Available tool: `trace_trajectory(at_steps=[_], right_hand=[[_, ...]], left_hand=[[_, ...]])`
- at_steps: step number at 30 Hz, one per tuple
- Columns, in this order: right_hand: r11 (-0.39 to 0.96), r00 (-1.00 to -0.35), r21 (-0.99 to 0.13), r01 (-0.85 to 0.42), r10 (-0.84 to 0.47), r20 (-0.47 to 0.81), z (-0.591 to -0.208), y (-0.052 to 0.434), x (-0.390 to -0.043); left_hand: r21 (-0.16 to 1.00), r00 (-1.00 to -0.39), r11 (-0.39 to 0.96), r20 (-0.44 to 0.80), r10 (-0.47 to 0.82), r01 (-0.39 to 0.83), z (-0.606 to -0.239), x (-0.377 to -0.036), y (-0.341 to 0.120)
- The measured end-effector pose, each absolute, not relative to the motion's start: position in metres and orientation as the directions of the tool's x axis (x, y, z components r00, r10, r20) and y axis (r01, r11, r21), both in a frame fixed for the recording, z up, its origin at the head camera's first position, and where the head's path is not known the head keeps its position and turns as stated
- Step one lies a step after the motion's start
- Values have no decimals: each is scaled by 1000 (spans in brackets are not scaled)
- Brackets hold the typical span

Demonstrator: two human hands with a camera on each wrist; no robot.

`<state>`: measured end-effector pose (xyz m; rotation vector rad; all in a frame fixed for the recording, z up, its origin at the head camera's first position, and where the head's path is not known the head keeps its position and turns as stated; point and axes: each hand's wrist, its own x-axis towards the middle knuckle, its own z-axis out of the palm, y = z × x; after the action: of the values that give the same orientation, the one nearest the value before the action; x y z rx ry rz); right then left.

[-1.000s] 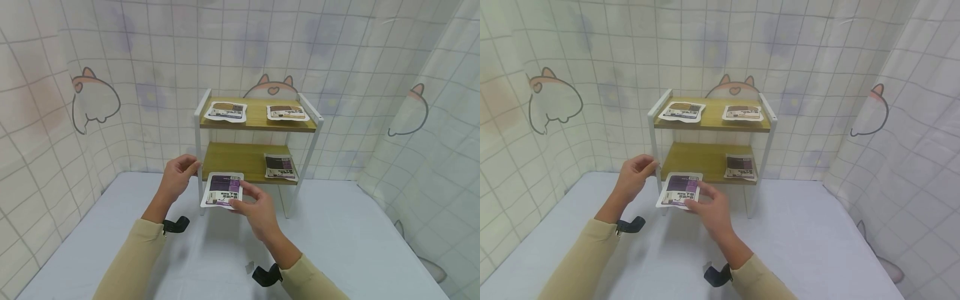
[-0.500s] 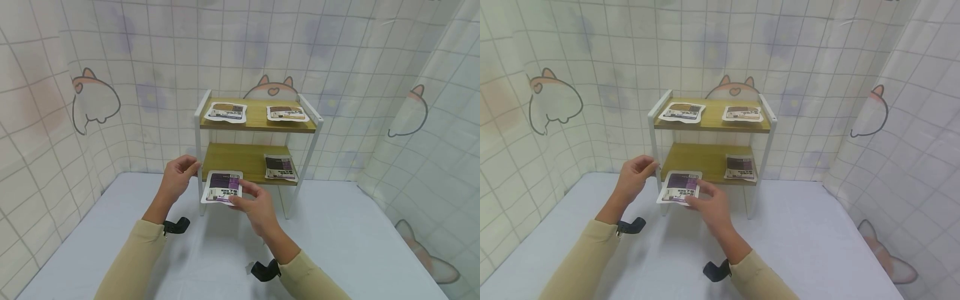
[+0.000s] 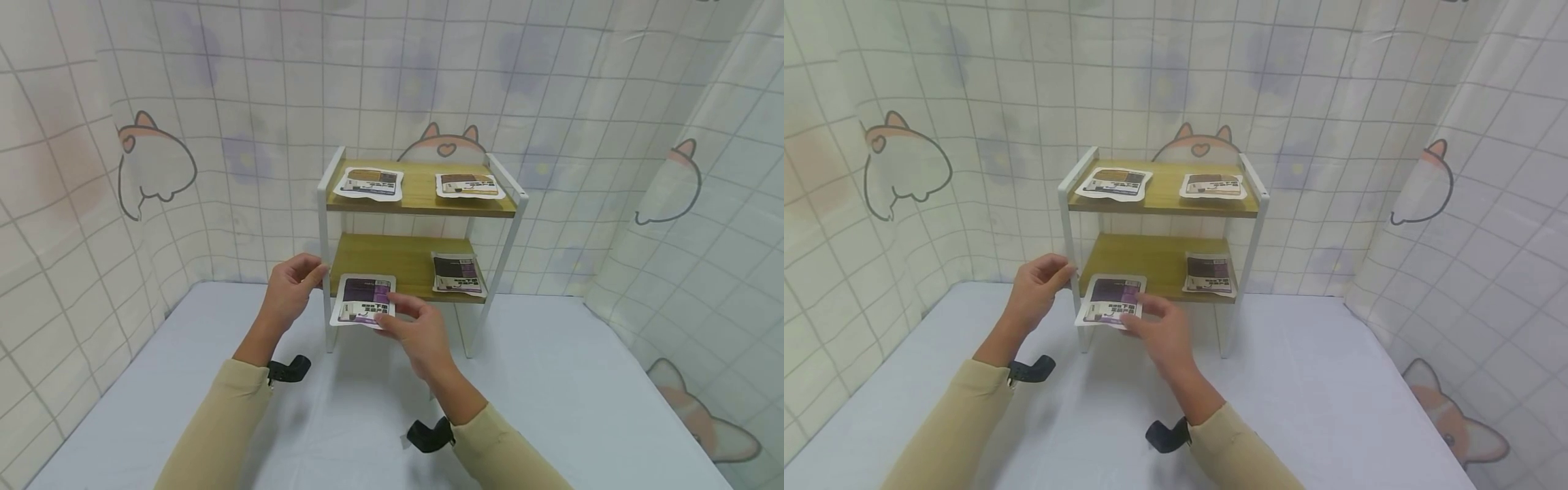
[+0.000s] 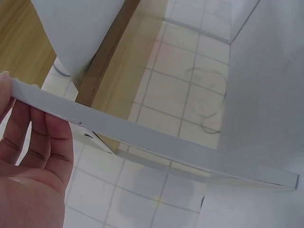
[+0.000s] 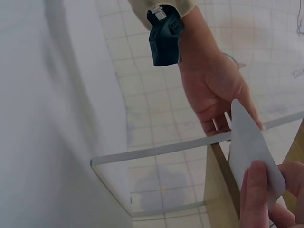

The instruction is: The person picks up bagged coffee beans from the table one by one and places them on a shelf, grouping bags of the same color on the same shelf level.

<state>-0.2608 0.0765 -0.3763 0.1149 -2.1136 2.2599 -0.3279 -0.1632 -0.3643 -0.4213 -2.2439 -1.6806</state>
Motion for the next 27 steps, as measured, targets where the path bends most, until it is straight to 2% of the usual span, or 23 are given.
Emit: trace_trajectory(at_steps=[27], right_hand=[[-85,-995,-991,-102,1,102,-374,74,-276]], left_hand=[[873,-909,258,413,60,414,-363,-327,-163]])
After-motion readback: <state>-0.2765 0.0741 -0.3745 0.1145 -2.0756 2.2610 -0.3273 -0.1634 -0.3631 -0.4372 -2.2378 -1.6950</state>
